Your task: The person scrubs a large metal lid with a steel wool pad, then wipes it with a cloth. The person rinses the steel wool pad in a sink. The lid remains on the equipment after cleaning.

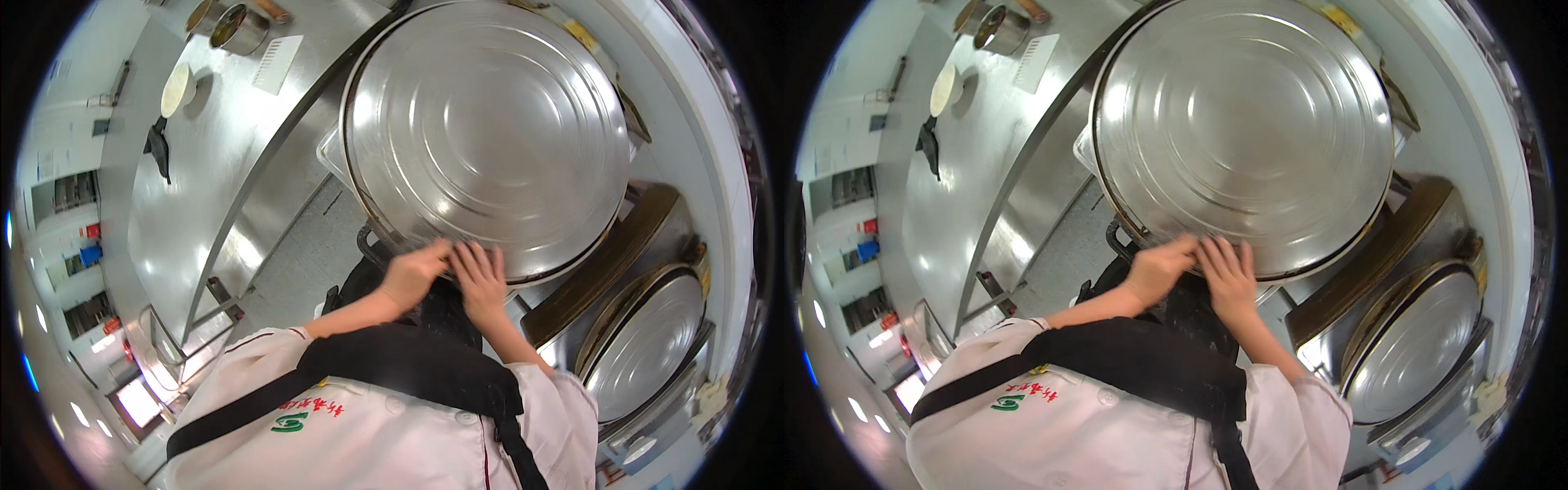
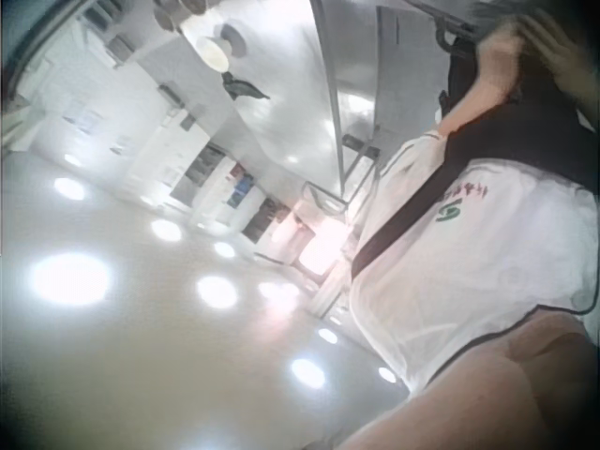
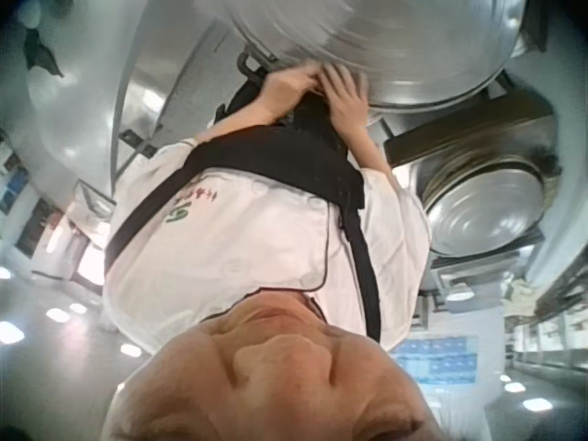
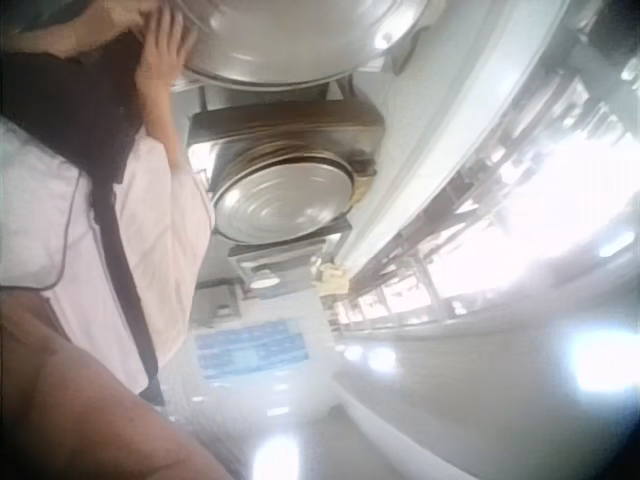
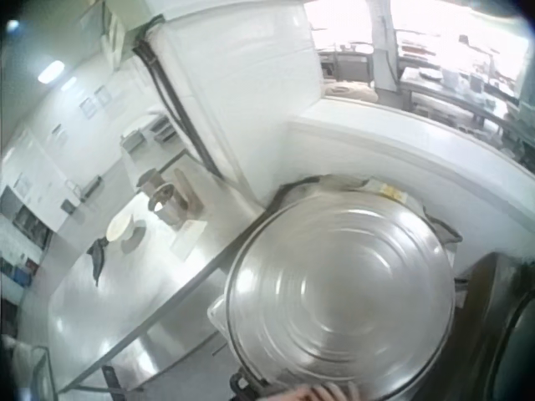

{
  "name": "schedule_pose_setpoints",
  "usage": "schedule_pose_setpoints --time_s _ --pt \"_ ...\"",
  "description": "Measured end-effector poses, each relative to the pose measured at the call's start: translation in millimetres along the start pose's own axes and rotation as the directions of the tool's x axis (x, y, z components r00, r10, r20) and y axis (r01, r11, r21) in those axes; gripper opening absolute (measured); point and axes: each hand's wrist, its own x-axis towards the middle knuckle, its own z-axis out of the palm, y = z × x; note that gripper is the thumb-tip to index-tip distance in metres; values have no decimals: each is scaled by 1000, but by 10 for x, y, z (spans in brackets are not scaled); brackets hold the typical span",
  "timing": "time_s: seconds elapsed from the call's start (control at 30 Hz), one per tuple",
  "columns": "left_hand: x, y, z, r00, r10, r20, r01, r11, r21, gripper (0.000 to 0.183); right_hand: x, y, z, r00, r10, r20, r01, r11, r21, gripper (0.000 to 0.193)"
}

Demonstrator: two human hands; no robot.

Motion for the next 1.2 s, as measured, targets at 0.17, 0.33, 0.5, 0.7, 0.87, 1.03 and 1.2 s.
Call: schedule_pose_setpoints --time_s 0.17,0.33,0.5,0.7,0.87,1.03,1.2 --pt "346 81 146 1000 -10 30 15 987 -157 13 -65 123 -127 988 150 -19 -151 970 -189 51" --pt "685 -750 -434 981 -71 -182 74 997 9 12 1228 -176 185 994 37 -104 -50 990 -132 50" --pt "1180 -1332 -905 972 -135 -191 135 991 -12 21 2157 -351 319 988 5 -156 -47 963 -266 50" --pt "709 -1451 -956 992 -85 -88 77 992 -97 20 1935 -672 553 988 128 -86 -141 976 -166 57" --pt "2041 -2201 -1135 961 37 -275 -65 994 -93 19 3269 -391 581 948 202 -245 -265 929 -260 56" --pt "2928 -2522 -1566 994 63 -84 -78 979 -190 11 3954 -100 420 930 214 -298 -231 973 -22 48" --pt "1788 -2608 -1824 999 -42 -33 33 967 -252 6 3457 -789 817 957 102 -270 -96 995 37 37"
